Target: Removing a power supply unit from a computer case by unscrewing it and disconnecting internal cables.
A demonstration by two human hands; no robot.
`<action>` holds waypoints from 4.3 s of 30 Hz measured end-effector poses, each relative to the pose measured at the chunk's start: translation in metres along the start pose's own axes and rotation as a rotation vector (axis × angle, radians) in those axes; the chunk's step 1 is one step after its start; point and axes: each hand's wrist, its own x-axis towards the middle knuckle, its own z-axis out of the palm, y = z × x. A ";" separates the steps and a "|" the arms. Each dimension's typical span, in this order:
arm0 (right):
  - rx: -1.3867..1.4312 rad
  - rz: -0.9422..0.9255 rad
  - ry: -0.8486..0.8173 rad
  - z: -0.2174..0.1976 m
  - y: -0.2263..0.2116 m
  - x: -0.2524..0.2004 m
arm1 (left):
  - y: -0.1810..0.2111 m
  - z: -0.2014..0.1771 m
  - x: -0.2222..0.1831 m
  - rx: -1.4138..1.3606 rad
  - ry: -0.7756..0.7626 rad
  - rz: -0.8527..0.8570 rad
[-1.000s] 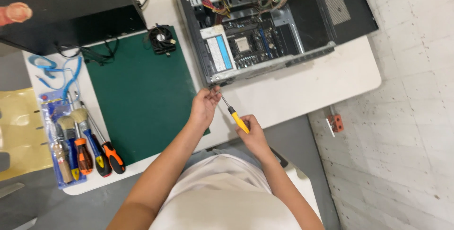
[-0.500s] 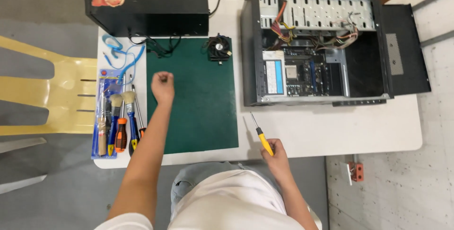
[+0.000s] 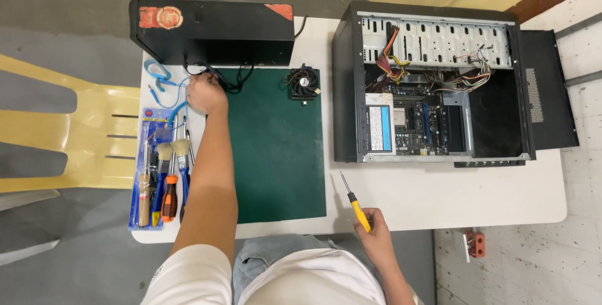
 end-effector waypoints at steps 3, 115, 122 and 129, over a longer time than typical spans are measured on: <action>-0.003 0.050 -0.006 -0.001 -0.009 -0.004 | -0.002 0.010 0.006 0.022 0.066 0.037; 0.251 -0.013 -0.036 -0.013 0.107 0.108 | 0.117 -0.013 -0.468 -0.655 -1.100 -0.092; 0.228 0.009 -0.048 -0.016 0.109 0.109 | 0.118 -0.015 -0.466 -0.565 -1.106 -0.037; 0.265 -0.015 -0.042 -0.013 0.103 0.102 | 0.123 -0.038 -0.463 -0.645 -1.127 -0.097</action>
